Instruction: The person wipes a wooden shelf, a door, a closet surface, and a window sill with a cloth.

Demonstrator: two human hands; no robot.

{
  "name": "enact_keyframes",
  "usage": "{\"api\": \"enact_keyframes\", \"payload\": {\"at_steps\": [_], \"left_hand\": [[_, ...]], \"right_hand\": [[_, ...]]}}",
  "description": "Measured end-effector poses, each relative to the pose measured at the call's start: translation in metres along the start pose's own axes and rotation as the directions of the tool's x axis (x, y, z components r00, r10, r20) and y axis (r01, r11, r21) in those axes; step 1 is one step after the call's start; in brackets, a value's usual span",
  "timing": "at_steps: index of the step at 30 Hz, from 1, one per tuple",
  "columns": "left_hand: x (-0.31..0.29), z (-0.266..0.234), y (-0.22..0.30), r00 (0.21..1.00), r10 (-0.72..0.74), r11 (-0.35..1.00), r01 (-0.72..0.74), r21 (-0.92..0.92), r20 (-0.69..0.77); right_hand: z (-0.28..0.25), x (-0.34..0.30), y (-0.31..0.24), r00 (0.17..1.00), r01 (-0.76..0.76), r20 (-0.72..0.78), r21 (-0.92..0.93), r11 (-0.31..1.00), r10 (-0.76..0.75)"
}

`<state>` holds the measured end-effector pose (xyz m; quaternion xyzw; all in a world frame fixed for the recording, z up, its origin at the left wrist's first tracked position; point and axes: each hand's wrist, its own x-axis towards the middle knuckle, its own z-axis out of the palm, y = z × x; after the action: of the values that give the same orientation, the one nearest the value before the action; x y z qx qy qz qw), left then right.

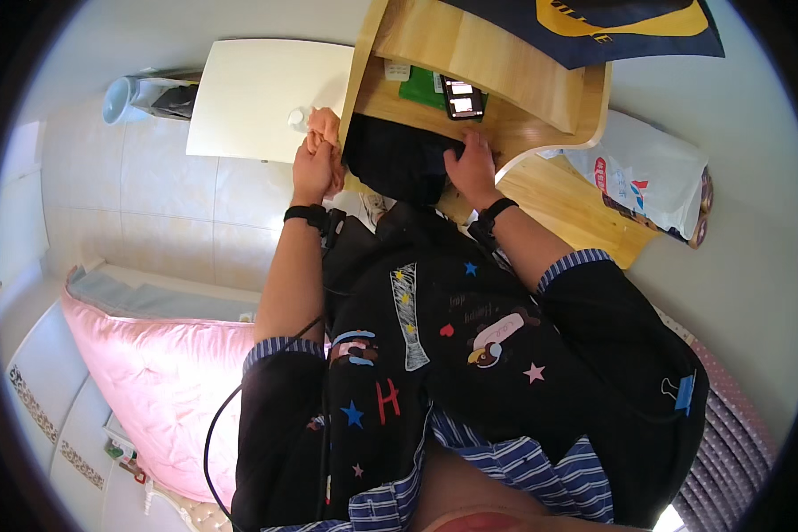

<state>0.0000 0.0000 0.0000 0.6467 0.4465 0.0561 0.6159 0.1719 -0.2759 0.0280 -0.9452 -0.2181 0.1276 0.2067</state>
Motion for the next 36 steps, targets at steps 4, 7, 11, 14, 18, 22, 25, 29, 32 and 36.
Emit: {"api": "enact_keyframes", "payload": {"at_steps": [4, 7, 11, 14, 18, 22, 25, 29, 32, 36], "left_hand": [[0.008, 0.009, 0.041, 0.999, 0.03, 0.996, -0.028, -0.087, 0.018], [0.022, 0.012, 0.074, 0.995, 0.073, 0.964, -0.053, -0.26, 0.069], [0.02, 0.021, 0.082, 0.989, 0.094, 0.911, -0.039, -0.41, 0.116], [0.014, 0.01, 0.051, 0.994, 0.083, 0.971, -0.065, -0.23, 0.066], [-0.01, 0.007, 0.008, 0.999, 0.037, 0.999, -0.037, 0.028, 0.002], [-0.019, -0.009, -0.044, 0.994, -0.11, 0.991, 0.111, -0.072, 0.021], [-0.015, -0.004, -0.028, 0.99, -0.133, 0.991, 0.134, -0.027, 0.039], [0.008, 0.008, 0.031, 1.0, 0.022, 0.999, -0.022, 0.05, -0.01], [0.026, 0.015, 0.081, 0.997, 0.058, 0.964, -0.044, -0.263, 0.043], [0.018, 0.029, 0.1, 0.996, 0.085, 0.938, -0.079, -0.337, 0.002]], "right_hand": [[-0.001, -0.006, 0.013, 0.995, 0.083, -0.062, 0.007, 0.996, -0.083], [-0.007, 0.013, -0.003, 0.997, 0.029, -0.074, 0.017, 0.999, -0.027], [-0.015, 0.032, 0.008, 0.997, 0.073, 0.018, -0.02, 0.997, -0.072], [-0.023, 0.03, -0.009, 0.999, 0.02, 0.034, 0.045, 0.999, -0.022], [-0.025, 0.017, 0.0, 0.991, 0.098, -0.105, 0.087, 0.991, -0.088], [-0.016, -0.005, -0.006, 0.994, 0.098, 0.046, 0.109, 0.989, -0.104], [-0.014, -0.013, 0.0, 0.996, 0.065, 0.063, 0.055, 0.996, -0.068], [-0.01, -0.017, 0.003, 0.985, 0.173, 0.037, -0.063, 0.983, -0.171], [-0.004, -0.013, -0.001, 0.987, 0.161, 0.033, -0.075, 0.984, -0.159], [-0.01, 0.004, -0.007, 0.998, 0.036, 0.05, -0.113, 0.993, -0.031]]}}
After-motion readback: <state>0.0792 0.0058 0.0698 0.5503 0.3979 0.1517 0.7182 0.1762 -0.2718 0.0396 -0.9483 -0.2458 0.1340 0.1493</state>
